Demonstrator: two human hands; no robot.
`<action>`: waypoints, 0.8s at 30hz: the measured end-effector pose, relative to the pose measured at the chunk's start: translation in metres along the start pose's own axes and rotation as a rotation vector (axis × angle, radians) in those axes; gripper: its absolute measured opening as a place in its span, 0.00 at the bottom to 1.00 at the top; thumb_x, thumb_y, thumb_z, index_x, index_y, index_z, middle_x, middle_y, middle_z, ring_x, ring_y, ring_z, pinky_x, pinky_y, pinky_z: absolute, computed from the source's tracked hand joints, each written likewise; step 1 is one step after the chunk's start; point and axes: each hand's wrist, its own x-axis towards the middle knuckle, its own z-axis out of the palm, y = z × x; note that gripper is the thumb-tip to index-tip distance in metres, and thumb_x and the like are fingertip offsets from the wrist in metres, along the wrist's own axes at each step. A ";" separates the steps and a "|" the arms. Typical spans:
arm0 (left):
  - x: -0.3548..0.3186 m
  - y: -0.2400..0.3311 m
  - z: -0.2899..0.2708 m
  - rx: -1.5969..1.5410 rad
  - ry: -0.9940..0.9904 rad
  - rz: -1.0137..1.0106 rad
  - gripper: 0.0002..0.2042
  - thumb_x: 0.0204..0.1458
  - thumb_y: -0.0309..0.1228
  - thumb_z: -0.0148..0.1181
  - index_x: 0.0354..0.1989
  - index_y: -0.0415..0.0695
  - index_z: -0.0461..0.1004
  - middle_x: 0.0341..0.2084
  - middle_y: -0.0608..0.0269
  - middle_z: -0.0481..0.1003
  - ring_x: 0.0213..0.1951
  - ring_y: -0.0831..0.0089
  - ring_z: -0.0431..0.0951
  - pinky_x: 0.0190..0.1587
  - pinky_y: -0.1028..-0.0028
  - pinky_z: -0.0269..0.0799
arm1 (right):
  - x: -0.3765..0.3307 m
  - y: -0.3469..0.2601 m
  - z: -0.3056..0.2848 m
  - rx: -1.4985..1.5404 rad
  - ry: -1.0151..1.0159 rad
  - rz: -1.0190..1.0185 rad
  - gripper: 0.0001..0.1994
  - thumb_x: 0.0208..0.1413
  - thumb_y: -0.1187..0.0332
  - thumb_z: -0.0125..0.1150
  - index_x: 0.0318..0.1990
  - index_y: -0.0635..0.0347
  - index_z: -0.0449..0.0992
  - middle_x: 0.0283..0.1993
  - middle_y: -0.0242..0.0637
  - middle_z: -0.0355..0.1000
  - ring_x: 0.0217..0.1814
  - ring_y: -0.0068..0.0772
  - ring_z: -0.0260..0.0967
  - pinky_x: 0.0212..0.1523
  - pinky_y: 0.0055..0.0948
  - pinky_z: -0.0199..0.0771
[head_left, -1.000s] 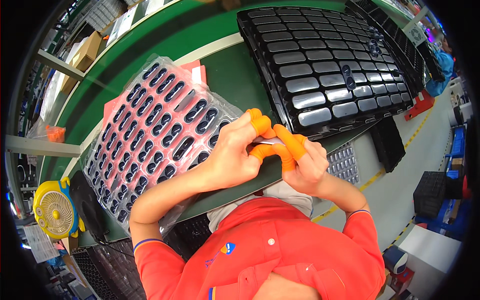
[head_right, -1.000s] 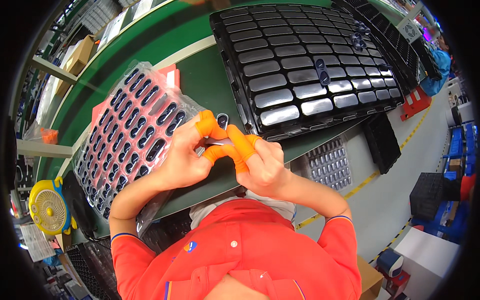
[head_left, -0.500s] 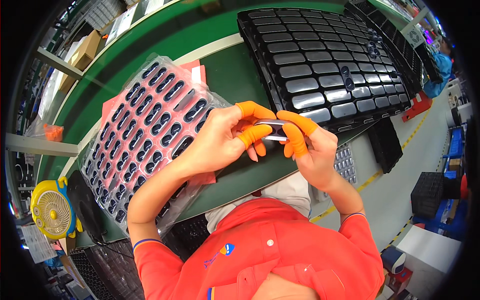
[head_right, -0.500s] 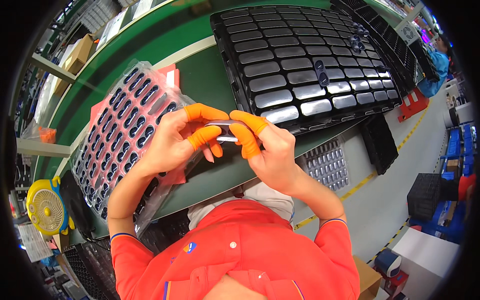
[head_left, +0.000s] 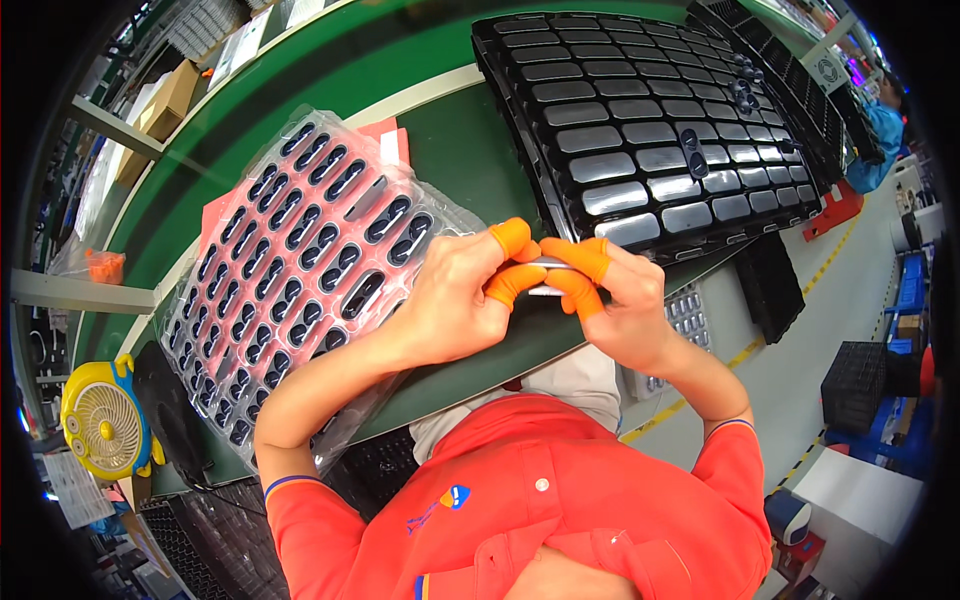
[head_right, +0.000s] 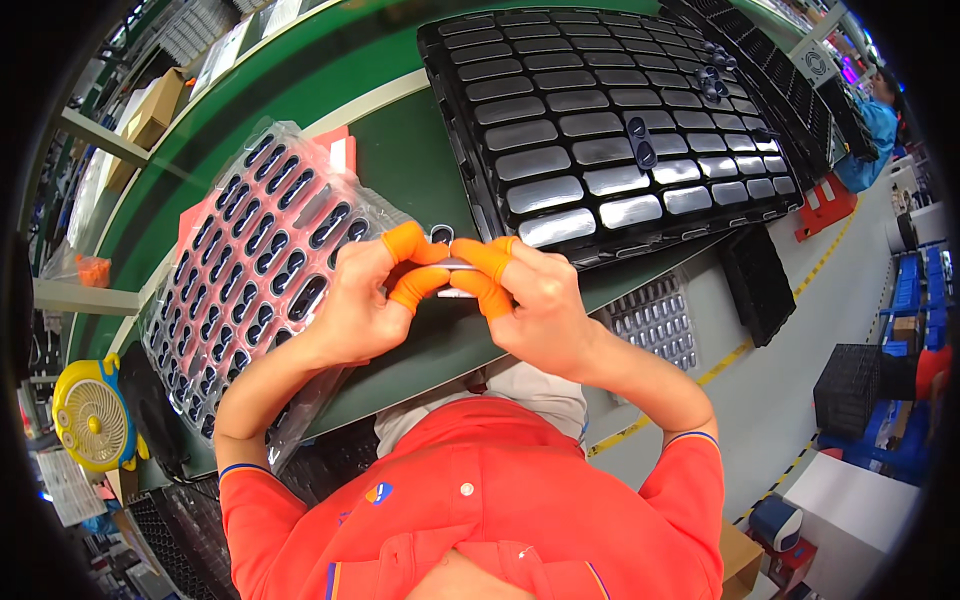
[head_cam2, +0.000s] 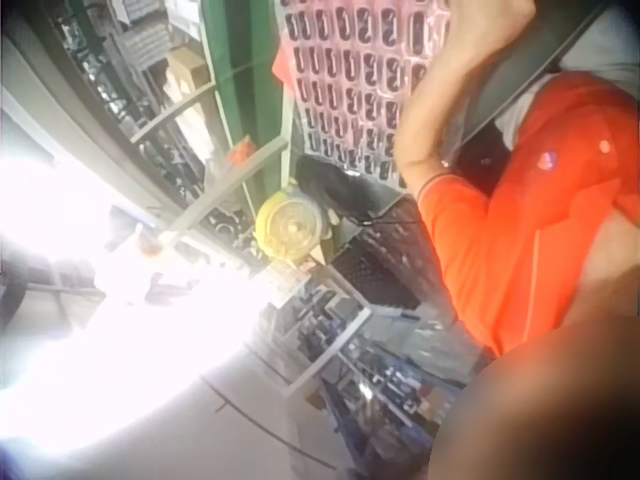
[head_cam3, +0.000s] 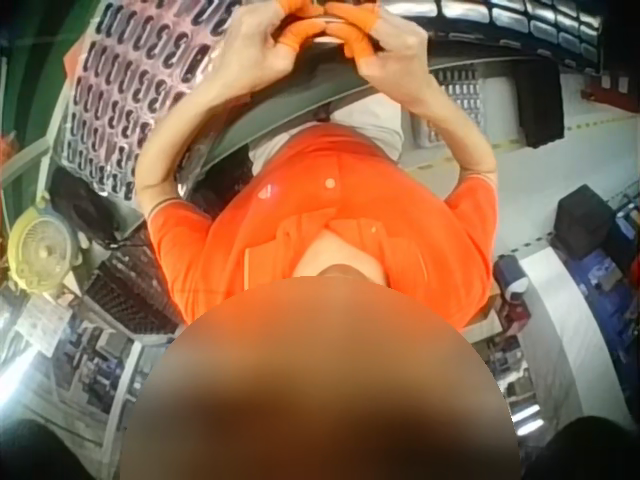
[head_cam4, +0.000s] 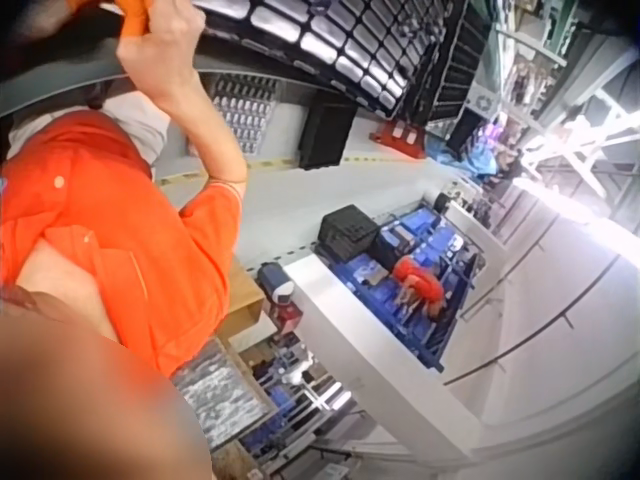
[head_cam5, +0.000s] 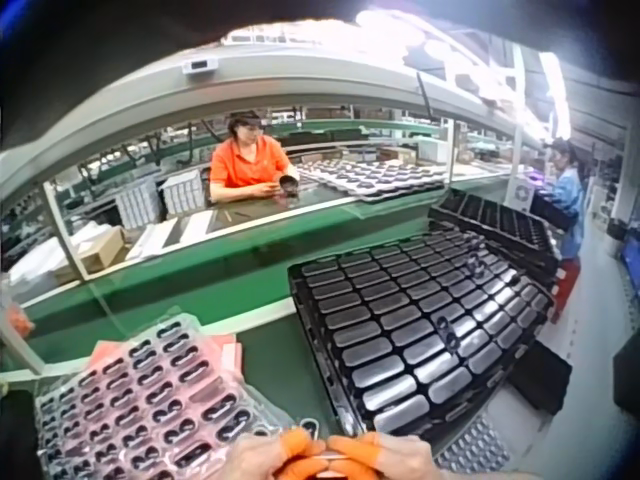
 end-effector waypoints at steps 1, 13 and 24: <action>0.002 0.002 -0.002 -0.002 -0.001 0.001 0.07 0.45 0.20 0.57 0.32 0.34 0.67 0.21 0.55 0.73 0.22 0.71 0.76 0.24 0.72 0.69 | 0.000 -0.001 -0.003 0.048 -0.021 0.037 0.14 0.47 0.82 0.58 0.43 0.65 0.74 0.26 0.34 0.71 0.19 0.19 0.66 0.19 0.18 0.64; 0.014 0.014 -0.024 -0.857 -0.328 -0.435 0.18 0.51 0.18 0.53 0.51 0.32 0.64 0.38 0.53 0.72 0.34 0.67 0.77 0.33 0.74 0.74 | 0.007 -0.018 -0.029 0.532 -0.059 0.443 0.10 0.52 0.79 0.56 0.42 0.70 0.74 0.28 0.34 0.72 0.18 0.15 0.63 0.17 0.13 0.60; 0.009 0.014 -0.012 -0.427 -0.217 -0.336 0.12 0.53 0.19 0.51 0.47 0.30 0.67 0.31 0.53 0.74 0.31 0.69 0.78 0.32 0.75 0.77 | 0.000 -0.016 -0.007 0.373 0.075 0.340 0.08 0.58 0.72 0.51 0.37 0.69 0.73 0.26 0.31 0.71 0.20 0.12 0.62 0.19 0.14 0.60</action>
